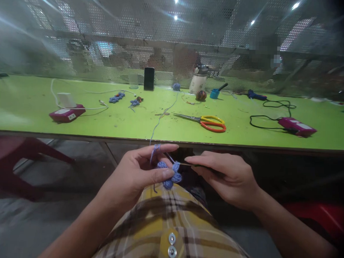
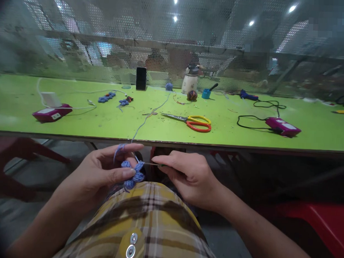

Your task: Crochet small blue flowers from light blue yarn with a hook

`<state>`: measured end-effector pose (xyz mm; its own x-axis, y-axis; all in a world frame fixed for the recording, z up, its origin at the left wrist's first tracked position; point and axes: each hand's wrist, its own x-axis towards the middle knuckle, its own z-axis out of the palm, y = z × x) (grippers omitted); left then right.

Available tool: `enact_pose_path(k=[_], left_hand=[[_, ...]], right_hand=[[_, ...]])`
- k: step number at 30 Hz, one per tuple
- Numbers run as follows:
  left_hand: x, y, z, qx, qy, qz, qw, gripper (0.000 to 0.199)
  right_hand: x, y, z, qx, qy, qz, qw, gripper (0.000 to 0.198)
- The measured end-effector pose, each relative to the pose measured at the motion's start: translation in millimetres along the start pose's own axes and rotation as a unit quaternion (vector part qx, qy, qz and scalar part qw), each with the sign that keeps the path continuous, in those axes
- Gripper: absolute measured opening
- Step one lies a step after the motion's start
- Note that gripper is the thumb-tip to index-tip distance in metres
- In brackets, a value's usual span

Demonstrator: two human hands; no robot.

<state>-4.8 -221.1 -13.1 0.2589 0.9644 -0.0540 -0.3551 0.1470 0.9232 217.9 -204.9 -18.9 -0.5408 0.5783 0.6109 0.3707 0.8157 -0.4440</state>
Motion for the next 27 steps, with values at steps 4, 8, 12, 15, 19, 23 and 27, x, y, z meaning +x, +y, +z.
enact_pose_path(k=[4, 8, 12, 15, 19, 23, 27], left_hand=[[-2, 1, -1, 0.001, 0.002, -0.002, 1.000, 0.035], [-4, 0, -1, -0.008, 0.014, -0.005, 1.000, 0.033], [-5, 0, 0, -0.004, 0.011, -0.004, 1.000, 0.031], [-5, 0, 1, 0.004, 0.002, -0.007, 1.000, 0.030], [-4, -2, 2, -0.016, 0.007, -0.021, 1.000, 0.026], [1, -7, 2, -0.083, -0.006, -0.057, 0.995, 0.015], [6, -11, 2, -0.118, 0.003, -0.046, 0.992, 0.016]], right_hand=[[2, 1, -6, 0.008, -0.024, -0.025, 0.999, 0.027], [3, 0, -8, 0.028, -0.022, -0.023, 0.999, 0.028], [4, -2, -7, 0.073, -0.018, 0.001, 0.997, 0.026], [4, -4, -6, 0.098, -0.013, 0.025, 0.995, 0.026], [1, -3, 2, 0.217, -0.014, 0.143, 0.966, 0.016], [-2, 0, 19, 0.469, -0.023, 0.315, 0.825, 0.017], [3, -2, 30, 0.582, 0.011, 0.355, 0.731, 0.018]])
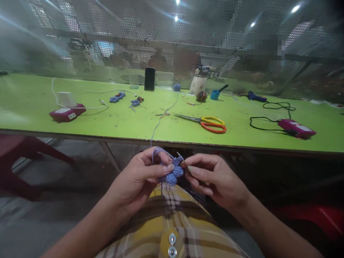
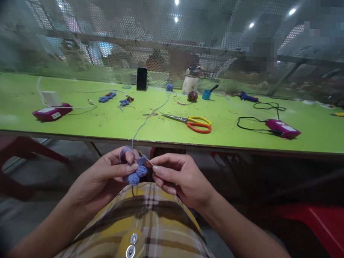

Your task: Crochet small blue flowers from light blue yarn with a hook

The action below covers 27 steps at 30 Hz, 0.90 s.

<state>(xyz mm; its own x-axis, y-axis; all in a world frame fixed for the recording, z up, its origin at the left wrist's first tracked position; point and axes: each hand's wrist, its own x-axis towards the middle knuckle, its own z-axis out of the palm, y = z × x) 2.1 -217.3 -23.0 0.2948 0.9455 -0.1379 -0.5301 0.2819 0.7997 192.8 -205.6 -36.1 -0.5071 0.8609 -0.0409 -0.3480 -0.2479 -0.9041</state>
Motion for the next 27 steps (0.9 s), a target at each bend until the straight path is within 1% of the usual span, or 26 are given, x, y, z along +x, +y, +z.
enact_pose_path(k=[3, 4, 7, 8, 9, 10, 12, 14, 15, 16, 18, 20, 21, 22, 23, 24, 25, 26, 27], left_hand=[[0, 1, -1, 0.027, -0.003, 0.016, 1.000, 0.022], [0, 1, -1, 0.044, -0.010, 0.022, 0.999, 0.031], [-1, 5, -4, 0.101, -0.043, 0.035, 0.993, 0.082], [-1, 6, -4, 0.121, -0.053, 0.038, 0.990, 0.095], [-1, 7, -4, 0.145, -0.059, 0.042, 0.987, 0.103], [-1, 9, -4, 0.175, -0.062, 0.048, 0.982, 0.107], [-1, 11, -3, 0.256, -0.061, 0.064, 0.963, 0.107], [-2, 11, -2, 0.362, -0.046, 0.099, 0.926, 0.103], [-2, 10, -1, 0.420, -0.033, 0.123, 0.899, 0.100], [-3, 9, -1, 0.476, -0.019, 0.154, 0.866, 0.098], [-3, 3, -2, 0.571, 0.010, 0.229, 0.788, 0.094], [-3, -6, -4, 0.624, 0.029, 0.306, 0.719, 0.092], [-3, -11, -6, 0.633, 0.035, 0.336, 0.697, 0.091], [-2, -15, -7, 0.624, 0.040, 0.369, 0.687, 0.088], [-2, -19, -7, 0.601, 0.053, 0.394, 0.693, 0.085], [-1, -20, -7, 0.562, 0.070, 0.412, 0.714, 0.083], [-1, -21, -7, 0.499, 0.091, 0.404, 0.761, 0.083], [0, -19, -6, 0.418, 0.104, 0.369, 0.823, 0.084], [0, -16, -4, 0.332, 0.099, 0.319, 0.882, 0.088]], right_hand=[[0, -2, 3, 0.002, 0.006, -0.002, 1.000, 0.015], [-1, -3, 3, -0.007, 0.005, -0.002, 1.000, 0.015], [-3, -7, 2, -0.046, -0.003, 0.012, 0.999, 0.022], [-4, -9, 1, -0.061, -0.008, 0.019, 0.998, 0.025], [-4, -12, 1, -0.076, -0.012, 0.026, 0.997, 0.027], [-4, -14, 0, -0.092, -0.016, 0.034, 0.995, 0.029], [-2, -19, 0, -0.127, -0.023, 0.049, 0.990, 0.029], [2, -23, -1, -0.164, -0.025, 0.061, 0.984, 0.028], [4, -23, -1, -0.179, -0.024, 0.066, 0.981, 0.028], [7, -23, -1, -0.188, -0.019, 0.069, 0.980, 0.027], [13, -19, -1, -0.185, -0.002, 0.073, 0.980, 0.028], [17, -12, 0, -0.154, 0.023, 0.064, 0.986, 0.030], [19, -8, 2, -0.131, 0.036, 0.052, 0.989, 0.030], [20, -4, 3, -0.101, 0.049, 0.033, 0.993, 0.031], [21, 0, 6, -0.070, 0.059, 0.011, 0.996, 0.030], [21, 3, 8, -0.041, 0.063, -0.006, 0.997, 0.030], [20, 5, 11, -0.014, 0.066, -0.022, 0.997, 0.027], [19, 7, 13, 0.004, 0.069, -0.036, 0.997, 0.024], [18, 9, 15, 0.012, 0.070, -0.050, 0.996, 0.022]])
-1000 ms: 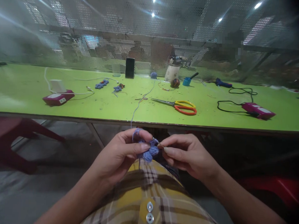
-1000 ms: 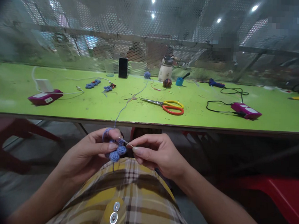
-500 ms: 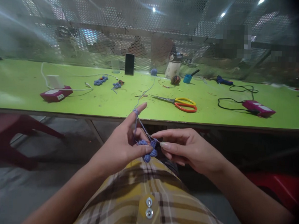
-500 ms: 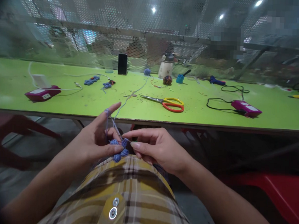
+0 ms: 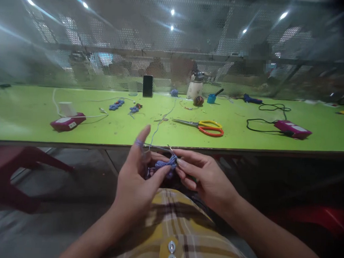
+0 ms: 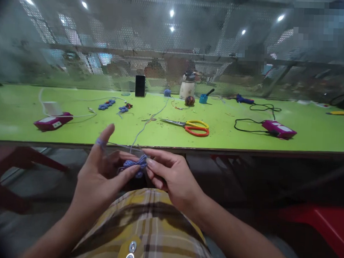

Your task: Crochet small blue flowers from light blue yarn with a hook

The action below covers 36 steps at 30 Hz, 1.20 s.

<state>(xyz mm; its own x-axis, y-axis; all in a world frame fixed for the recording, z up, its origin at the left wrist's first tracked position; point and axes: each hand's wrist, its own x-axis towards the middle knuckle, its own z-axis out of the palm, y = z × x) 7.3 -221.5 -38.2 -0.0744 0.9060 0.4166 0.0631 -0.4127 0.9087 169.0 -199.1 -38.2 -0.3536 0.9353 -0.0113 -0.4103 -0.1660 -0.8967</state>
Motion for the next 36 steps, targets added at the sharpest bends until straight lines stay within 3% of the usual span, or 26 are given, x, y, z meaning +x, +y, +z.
enact_pose_path(k=[3, 6, 19, 25, 31, 36], left_hand=[[8, 10, -5, -0.201, -0.047, -0.171, 0.963, 0.099], [15, 17, -10, -0.259, -0.072, -0.236, 0.934, 0.096], [17, 20, -11, -0.273, -0.073, -0.266, 0.922, 0.082], [18, 20, -11, -0.238, -0.079, -0.268, 0.930, 0.078], [19, 22, -11, -0.222, -0.095, -0.269, 0.933, 0.072], [17, 22, -13, -0.200, -0.111, -0.293, 0.928, 0.068]], right_hand=[[-4, 0, 1, -0.018, 0.001, -0.036, 0.999, 0.020], [-7, -4, -4, -0.065, -0.012, -0.052, 0.996, 0.020], [-11, -34, -14, -0.167, -0.062, -0.002, 0.984, 0.019], [-12, -46, -17, -0.246, -0.076, 0.020, 0.966, 0.024], [-14, -63, -16, -0.381, -0.121, 0.015, 0.916, 0.027], [-15, -75, -11, -0.528, -0.185, -0.101, 0.822, 0.028]])
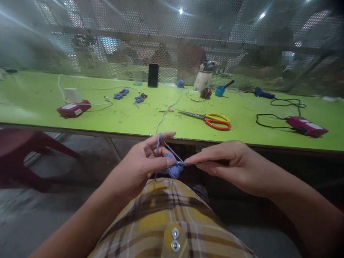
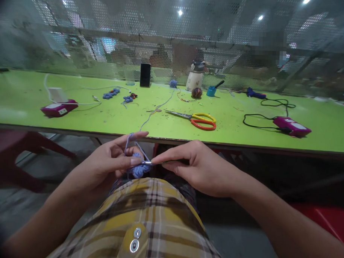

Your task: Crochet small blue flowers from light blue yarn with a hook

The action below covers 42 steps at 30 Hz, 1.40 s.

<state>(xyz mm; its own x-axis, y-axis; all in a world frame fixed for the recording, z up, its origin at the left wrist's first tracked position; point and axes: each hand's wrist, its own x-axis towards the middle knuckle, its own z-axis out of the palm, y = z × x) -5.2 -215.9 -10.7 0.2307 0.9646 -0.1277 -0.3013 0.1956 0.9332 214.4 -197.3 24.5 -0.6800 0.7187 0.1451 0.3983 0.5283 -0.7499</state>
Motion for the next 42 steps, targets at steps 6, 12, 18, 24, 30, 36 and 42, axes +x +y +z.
enact_pose_path(k=[6, 12, 18, 24, 30, 36, 42], left_hand=[[2, -3, -1, -0.010, -0.001, 0.016, 1.000, 0.065], [1, -8, 1, 0.026, 0.035, 0.074, 0.996, 0.064], [3, -12, 3, 0.058, 0.070, 0.111, 0.990, 0.058], [0, -16, 8, 0.120, 0.113, 0.157, 0.974, 0.055], [-10, -24, 21, 0.213, 0.216, 0.305, 0.903, 0.050], [-5, -16, 20, 0.119, 0.200, 0.271, 0.934, 0.066], [-1, 0, 4, -0.049, 0.055, 0.095, 0.993, 0.077]], right_hand=[[1, -3, -1, -0.101, 0.016, -0.088, 0.991, 0.034], [0, -2, 5, -0.142, 0.031, -0.093, 0.985, 0.037], [-3, -2, 13, -0.248, 0.041, -0.075, 0.965, 0.040], [-2, 1, 20, -0.276, 0.065, -0.064, 0.957, 0.045], [3, 11, 46, 0.014, 0.191, -0.011, 0.981, 0.031], [15, 15, 76, 0.373, 0.280, 0.107, 0.878, 0.022], [6, 14, 60, 0.210, 0.241, 0.013, 0.948, 0.015]])
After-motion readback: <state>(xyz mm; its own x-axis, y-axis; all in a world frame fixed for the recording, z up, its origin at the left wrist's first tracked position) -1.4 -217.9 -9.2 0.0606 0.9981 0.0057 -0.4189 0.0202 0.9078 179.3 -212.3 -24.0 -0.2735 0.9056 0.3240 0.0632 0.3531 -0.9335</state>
